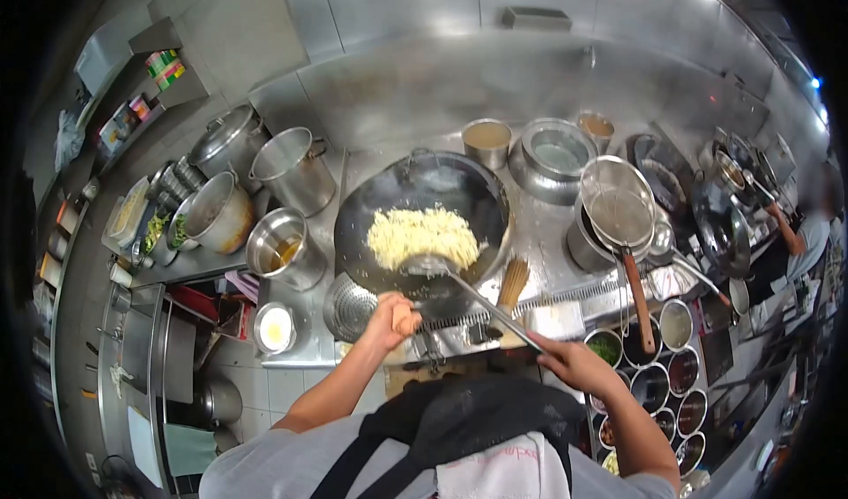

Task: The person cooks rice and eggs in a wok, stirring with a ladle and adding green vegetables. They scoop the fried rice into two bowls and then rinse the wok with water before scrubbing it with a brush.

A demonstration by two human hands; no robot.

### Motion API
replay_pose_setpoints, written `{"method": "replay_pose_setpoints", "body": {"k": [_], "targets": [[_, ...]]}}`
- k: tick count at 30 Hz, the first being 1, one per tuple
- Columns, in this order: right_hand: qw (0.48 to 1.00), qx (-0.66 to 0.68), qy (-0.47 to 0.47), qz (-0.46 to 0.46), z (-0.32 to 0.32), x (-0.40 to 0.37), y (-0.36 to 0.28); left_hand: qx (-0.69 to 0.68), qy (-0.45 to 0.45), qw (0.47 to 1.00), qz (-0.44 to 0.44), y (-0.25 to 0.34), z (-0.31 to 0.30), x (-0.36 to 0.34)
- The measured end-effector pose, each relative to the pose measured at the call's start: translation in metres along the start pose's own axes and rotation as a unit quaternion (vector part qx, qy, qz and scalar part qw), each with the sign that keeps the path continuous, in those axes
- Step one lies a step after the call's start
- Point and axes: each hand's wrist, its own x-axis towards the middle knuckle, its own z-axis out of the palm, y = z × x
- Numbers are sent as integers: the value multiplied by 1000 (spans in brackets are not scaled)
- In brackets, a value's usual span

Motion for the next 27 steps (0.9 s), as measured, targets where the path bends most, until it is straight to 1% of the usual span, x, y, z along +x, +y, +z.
{"method": "replay_pose_setpoints", "body": {"k": [2, 4, 5, 6, 8, 10, 11, 12, 14, 15, 16, 17, 18, 19, 20, 22, 23, 24, 26, 27], "targets": [[997, -71, -8, 0, 2, 10, 7, -102, -9, 994, -49, 14, 21, 8], [984, -167, 6, 64, 22, 50, 5, -127, -89, 983, -101, 8, 10, 64], [982, -177, 43, 45, 36, 77, 18, -63, -60, 995, -41, 7, 25, 65], [978, -190, 87, 25, 54, 102, 33, -66, -66, 996, 7, 0, 30, 53], [971, -196, 128, 56, 78, 133, 41, -126, -166, 978, 11, -45, -26, 50], [977, -162, 134, 50, 78, 128, 28, -87, -108, 989, -50, -54, -34, -3], [987, -114, 111, 36, 74, 118, 23, -41, -73, 995, -59, -52, -38, -9], [992, -60, 109, -14, 74, 109, 25, 0, -34, 997, -67, -47, -38, -9], [980, 71, 150, -109, 83, 96, 30, -72, 8, 997, 0, -25, -15, 11], [983, 64, 135, -110, 70, 92, 16, -115, -33, 993, -22, -19, -22, 47], [988, 139, 72, -9, 50, 83, -12, -117, -45, 992, -31, -7, -10, 64], [974, 207, 10, 95, 31, 76, -36, -91, -56, 994, 2, 1, 1, 81], [958, 275, 17, 78, 17, 73, -50, -99, -55, 993, -18, 8, 10, 95], [950, 302, 12, 77, -2, 71, -62, -120, -40, 991, -37, 6, 9, 107], [941, 331, 10, 74, -17, 68, -71, -130, -33, 991, -30, 0, 3, 113], [908, 404, 32, 105, -36, 64, -77, -114, -82, 989, -34, -1, -4, 123], [897, 430, 20, 95, -40, 67, -71, -101, -48, 993, -29, 0, -1, 120], [900, 426, 14, 89, -38, 75, -55, -106, -47, 993, -21, 1, 1, 122], [849, 501, -60, 156, -7, 115, -2, -84, -88, 992, -19, 1, -4, 122], [846, 499, -68, 177, 27, 150, 30, -85, -75, 993, -13, 0, -3, 122]]}}
